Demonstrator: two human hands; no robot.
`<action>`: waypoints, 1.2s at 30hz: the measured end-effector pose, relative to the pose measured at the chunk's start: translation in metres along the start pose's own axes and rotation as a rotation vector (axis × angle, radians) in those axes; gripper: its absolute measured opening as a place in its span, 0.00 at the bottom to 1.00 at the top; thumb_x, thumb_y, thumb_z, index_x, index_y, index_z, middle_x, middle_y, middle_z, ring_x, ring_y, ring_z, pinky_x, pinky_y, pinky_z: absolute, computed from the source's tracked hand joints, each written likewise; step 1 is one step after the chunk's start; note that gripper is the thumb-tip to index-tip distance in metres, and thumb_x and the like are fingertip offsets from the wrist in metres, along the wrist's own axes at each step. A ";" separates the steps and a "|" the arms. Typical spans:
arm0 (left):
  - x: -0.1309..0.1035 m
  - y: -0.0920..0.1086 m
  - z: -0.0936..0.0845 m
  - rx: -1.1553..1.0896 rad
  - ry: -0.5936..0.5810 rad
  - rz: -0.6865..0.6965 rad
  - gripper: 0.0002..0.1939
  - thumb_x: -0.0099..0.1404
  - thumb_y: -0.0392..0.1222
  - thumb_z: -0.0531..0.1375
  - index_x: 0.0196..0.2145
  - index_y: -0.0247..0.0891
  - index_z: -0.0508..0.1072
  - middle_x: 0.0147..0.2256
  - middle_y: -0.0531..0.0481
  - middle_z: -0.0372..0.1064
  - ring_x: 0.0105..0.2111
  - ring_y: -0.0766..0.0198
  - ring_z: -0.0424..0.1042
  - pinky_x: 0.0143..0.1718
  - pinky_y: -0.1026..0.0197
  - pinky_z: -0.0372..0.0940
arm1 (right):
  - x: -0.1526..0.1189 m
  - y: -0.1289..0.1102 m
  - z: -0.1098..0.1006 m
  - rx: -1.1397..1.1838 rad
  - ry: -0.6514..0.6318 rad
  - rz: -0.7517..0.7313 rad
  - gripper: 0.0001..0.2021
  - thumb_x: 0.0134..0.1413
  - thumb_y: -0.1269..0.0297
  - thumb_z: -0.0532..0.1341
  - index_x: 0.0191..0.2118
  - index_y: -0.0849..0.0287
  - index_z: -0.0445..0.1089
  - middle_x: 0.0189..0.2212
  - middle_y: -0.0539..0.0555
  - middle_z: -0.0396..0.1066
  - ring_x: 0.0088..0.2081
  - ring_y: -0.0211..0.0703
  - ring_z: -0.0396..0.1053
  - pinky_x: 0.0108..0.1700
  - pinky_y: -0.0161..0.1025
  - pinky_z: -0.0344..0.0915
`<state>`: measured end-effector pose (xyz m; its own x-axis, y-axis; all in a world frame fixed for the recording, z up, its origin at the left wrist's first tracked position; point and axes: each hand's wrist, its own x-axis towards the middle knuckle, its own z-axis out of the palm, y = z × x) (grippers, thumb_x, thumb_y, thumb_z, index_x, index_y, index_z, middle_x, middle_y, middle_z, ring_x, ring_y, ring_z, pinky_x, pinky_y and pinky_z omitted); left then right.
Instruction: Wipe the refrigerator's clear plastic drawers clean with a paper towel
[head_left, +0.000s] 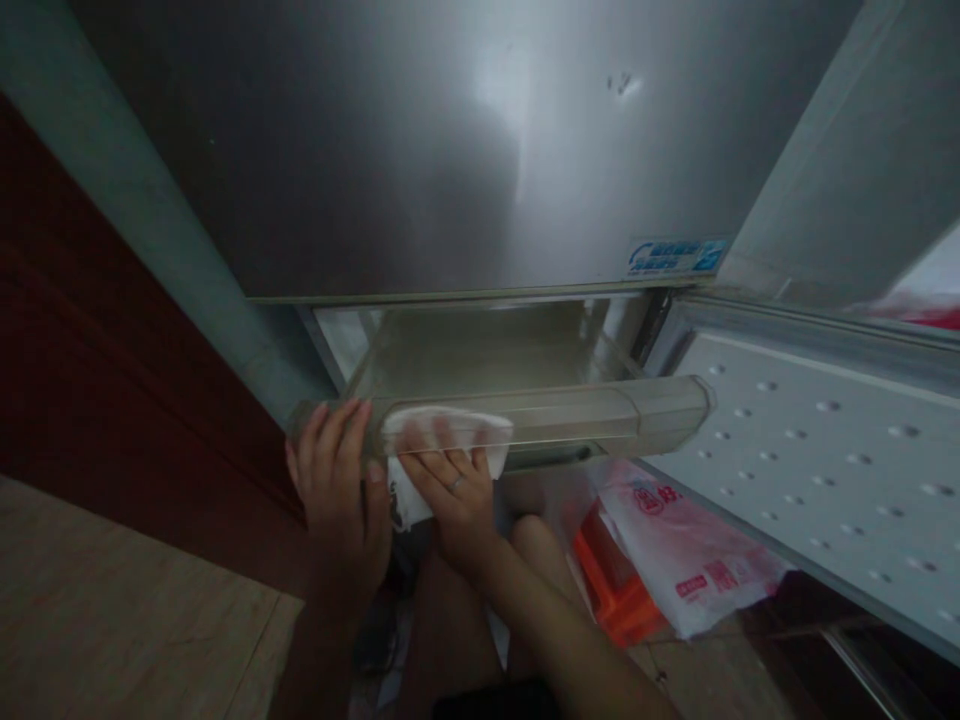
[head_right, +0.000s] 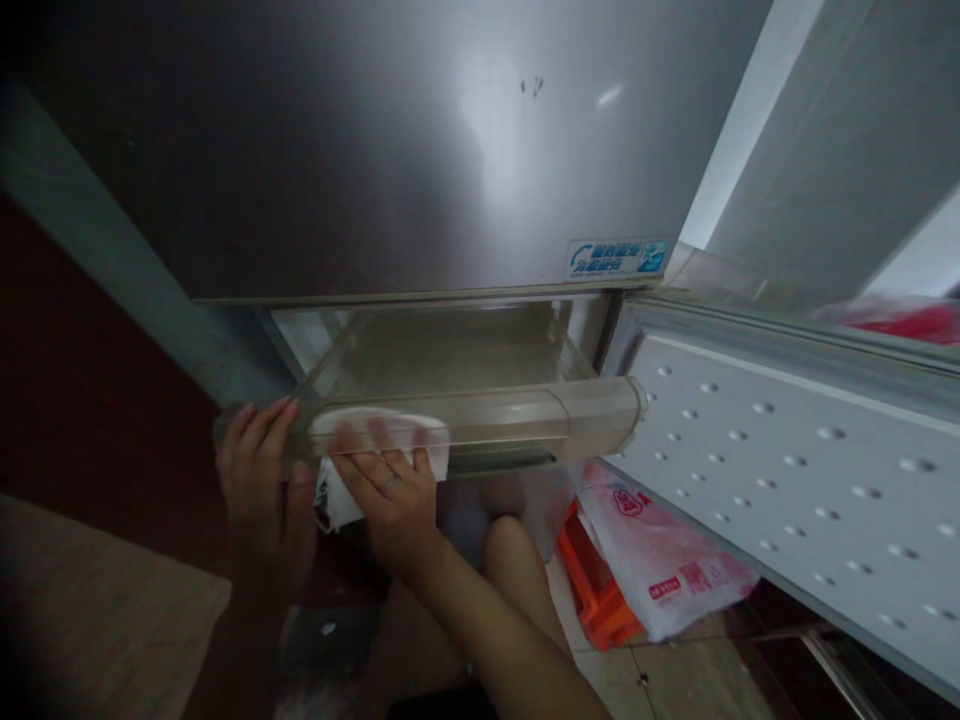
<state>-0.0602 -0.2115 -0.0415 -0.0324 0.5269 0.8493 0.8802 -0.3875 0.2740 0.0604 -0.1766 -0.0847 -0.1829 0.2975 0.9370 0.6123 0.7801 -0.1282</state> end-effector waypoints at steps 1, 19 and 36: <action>0.000 0.000 0.000 0.000 -0.003 0.002 0.27 0.73 0.38 0.46 0.68 0.44 0.53 0.63 0.39 0.58 0.68 0.48 0.48 0.67 0.36 0.40 | 0.001 0.002 -0.004 -0.010 -0.023 -0.022 0.20 0.71 0.65 0.44 0.53 0.58 0.72 0.53 0.51 0.76 0.58 0.44 0.67 0.55 0.46 0.59; 0.001 0.001 0.001 -0.003 0.005 0.001 0.27 0.73 0.37 0.46 0.68 0.44 0.54 0.62 0.40 0.59 0.67 0.49 0.49 0.67 0.38 0.41 | -0.049 0.092 -0.091 -0.244 -0.018 -0.063 0.23 0.68 0.70 0.49 0.65 0.51 0.60 0.47 0.53 0.79 0.58 0.45 0.68 0.67 0.50 0.51; 0.000 0.000 0.001 0.009 -0.007 -0.005 0.26 0.73 0.39 0.45 0.67 0.43 0.54 0.62 0.40 0.59 0.68 0.52 0.48 0.67 0.40 0.41 | -0.015 0.024 -0.002 -0.048 -0.087 -0.211 0.19 0.69 0.70 0.48 0.52 0.55 0.74 0.48 0.53 0.79 0.50 0.40 0.72 0.54 0.42 0.63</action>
<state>-0.0599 -0.2110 -0.0418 -0.0337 0.5341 0.8448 0.8841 -0.3782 0.2744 0.0789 -0.1635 -0.1016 -0.3750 0.1787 0.9096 0.5888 0.8038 0.0847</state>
